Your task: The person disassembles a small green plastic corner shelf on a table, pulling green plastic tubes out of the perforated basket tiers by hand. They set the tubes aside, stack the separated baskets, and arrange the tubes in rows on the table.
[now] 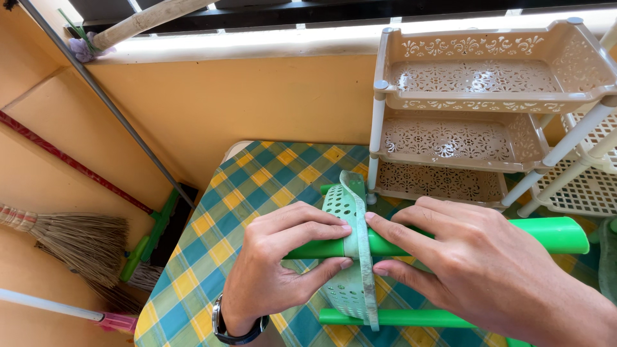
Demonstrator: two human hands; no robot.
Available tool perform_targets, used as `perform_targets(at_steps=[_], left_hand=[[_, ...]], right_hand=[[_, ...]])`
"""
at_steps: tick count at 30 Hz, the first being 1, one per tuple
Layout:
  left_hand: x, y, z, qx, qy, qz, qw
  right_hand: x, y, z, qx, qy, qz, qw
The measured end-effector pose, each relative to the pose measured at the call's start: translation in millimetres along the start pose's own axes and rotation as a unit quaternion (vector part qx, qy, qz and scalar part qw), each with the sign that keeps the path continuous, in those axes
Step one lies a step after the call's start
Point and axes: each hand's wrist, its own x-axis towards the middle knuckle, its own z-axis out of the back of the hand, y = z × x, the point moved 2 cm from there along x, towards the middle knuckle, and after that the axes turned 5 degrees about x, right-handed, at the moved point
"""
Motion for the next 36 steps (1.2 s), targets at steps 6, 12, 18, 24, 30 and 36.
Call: perform_targets(at_steps=[6, 12, 18, 24, 30, 36], left_hand=[[0.9, -2.7, 1.4, 0.002, 0.004, -0.002, 1.0], [-0.7, -3.8, -0.6, 0.002, 0.006, 0.0, 1.0], [-3.0, -5.6, -0.6, 0.003, 0.01, -0.007, 1.0], [-3.9, -1.9, 0.1, -0.003, 0.007, 0.006, 1.0], [-3.8, -1.5, 0.8, -0.009, 0.003, 0.01, 1.0], [-3.3, -7.8, -4.4, -0.011, 0.008, 0.004, 1.0]], right_hand=[[-1.6, -1.9, 0.2, -0.001, 0.009, -0.026, 1.0], [-2.4, 0.1, -0.6, -0.002, 0.006, -0.02, 1.0], [-11.7, 1.1, 10.7, -0.048, -0.021, -0.015, 0.999], [-31.6, -10.6, 30.9, -0.076, -0.012, -0.042, 0.996], [-44.1, -20.4, 34.7, -0.078, 0.016, -0.068, 0.994], [-57.4, -22.0, 38.4, -0.048, 0.03, -0.067, 0.996]])
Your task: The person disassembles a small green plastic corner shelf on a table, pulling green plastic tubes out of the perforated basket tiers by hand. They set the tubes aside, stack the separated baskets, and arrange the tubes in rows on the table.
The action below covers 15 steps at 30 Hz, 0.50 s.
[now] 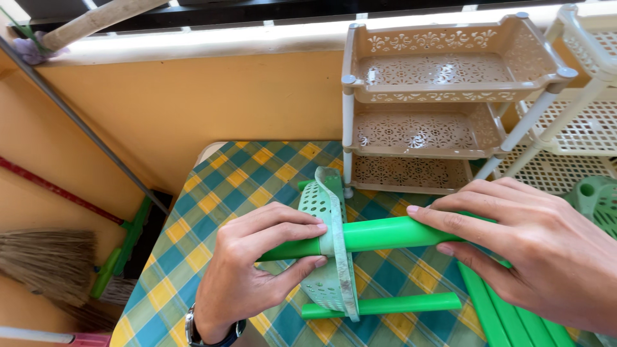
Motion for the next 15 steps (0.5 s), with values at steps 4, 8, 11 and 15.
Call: perform_targets(at_steps=[4, 8, 11, 15], left_hand=[[0.6, -3.4, -2.2, 0.002, 0.003, 0.0, 1.0], [2.2, -4.3, -5.0, 0.003, 0.005, 0.001, 1.0], [2.7, -4.2, -5.1, 0.0, 0.01, 0.003, 1.0], [1.6, -4.1, -5.0, 0.008, 0.011, -0.012, 1.0]], right_hand=[[-7.2, 0.7, 3.9, 0.023, -0.002, 0.007, 1.0], [-8.2, -0.1, 5.6, 0.059, 0.007, -0.006, 0.998], [-8.7, -0.4, 7.1, 0.06, 0.007, -0.005, 0.998], [-10.4, 1.3, 10.2, 0.074, 0.01, -0.011, 0.997]])
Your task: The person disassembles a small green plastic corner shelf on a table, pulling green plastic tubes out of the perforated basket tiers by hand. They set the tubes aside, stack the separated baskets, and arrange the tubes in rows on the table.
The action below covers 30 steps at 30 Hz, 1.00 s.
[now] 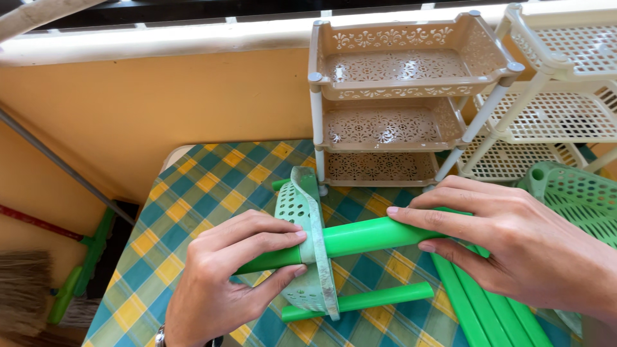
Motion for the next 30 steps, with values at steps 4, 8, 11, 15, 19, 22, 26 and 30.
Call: perform_targets(at_steps=[4, 8, 11, 15, 19, 22, 26, 30], left_hand=[[-2.1, -0.7, -3.6, -0.001, 0.004, -0.003, 1.0], [-2.5, -1.2, -7.1, -0.005, 0.003, -0.001, 1.0], [-4.1, 1.3, -7.4, -0.004, 0.0, 0.002, 1.0], [-6.8, 10.1, 2.4, 0.013, -0.014, -0.001, 1.0], [-7.8, 8.7, -1.3, 0.016, -0.019, -0.002, 1.0], [-6.9, 3.3, -7.8, 0.017, -0.023, 0.013, 1.0], [-6.7, -3.2, -12.7, 0.027, -0.029, 0.024, 0.999], [-4.5, -2.9, -22.4, 0.057, -0.023, 0.039, 0.997]], right_hand=[[-2.1, 2.8, 2.7, 0.001, 0.007, -0.007, 1.0], [-6.6, 3.3, 4.1, 0.008, 0.01, -0.02, 1.0], [-9.6, 1.8, 5.6, -0.001, 0.0, -0.024, 1.0], [-12.5, -3.4, 11.8, -0.009, -0.02, -0.025, 0.999], [-22.9, -8.9, 16.8, 0.005, -0.029, -0.072, 0.997], [-36.2, -18.7, 17.8, -0.001, -0.035, -0.152, 0.988], [-57.0, -46.4, 17.5, -0.017, -0.027, -0.192, 0.981], [-77.2, -89.2, 12.7, -0.021, 0.029, -0.291, 0.956]])
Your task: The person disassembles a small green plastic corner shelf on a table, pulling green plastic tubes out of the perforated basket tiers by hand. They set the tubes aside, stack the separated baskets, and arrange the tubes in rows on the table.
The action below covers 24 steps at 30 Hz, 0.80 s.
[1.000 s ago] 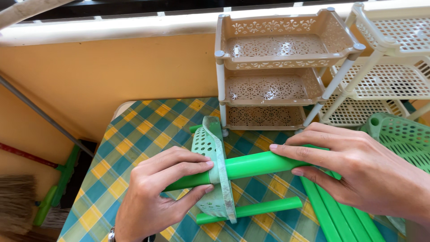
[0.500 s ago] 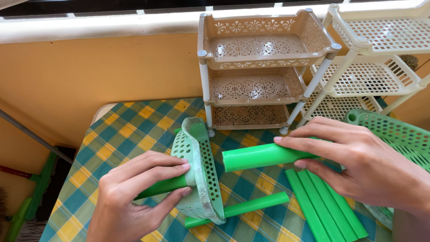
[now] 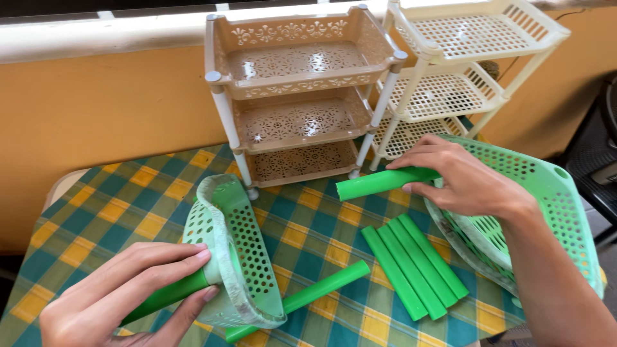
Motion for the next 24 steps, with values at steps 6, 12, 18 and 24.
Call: perform_targets(at_steps=[6, 12, 18, 24], left_hand=[[-3.5, -1.6, 5.2, 0.012, -0.003, -0.007, 1.0], [-5.1, -8.5, 3.7, -0.005, 0.001, -0.013, 1.0], [-4.5, -9.2, 0.2, -0.008, 0.009, -0.028, 1.0], [-6.9, -13.4, -1.7, -0.005, 0.005, -0.016, 1.0]], right_hand=[[4.6, -41.1, -52.6, -0.01, 0.105, -0.074, 0.992], [8.8, -63.6, -101.2, -0.015, 0.147, -0.056, 0.987], [9.9, -83.4, -121.5, -0.012, 0.135, -0.05, 0.99], [6.0, -92.5, -127.4, -0.023, 0.14, -0.066, 0.988]])
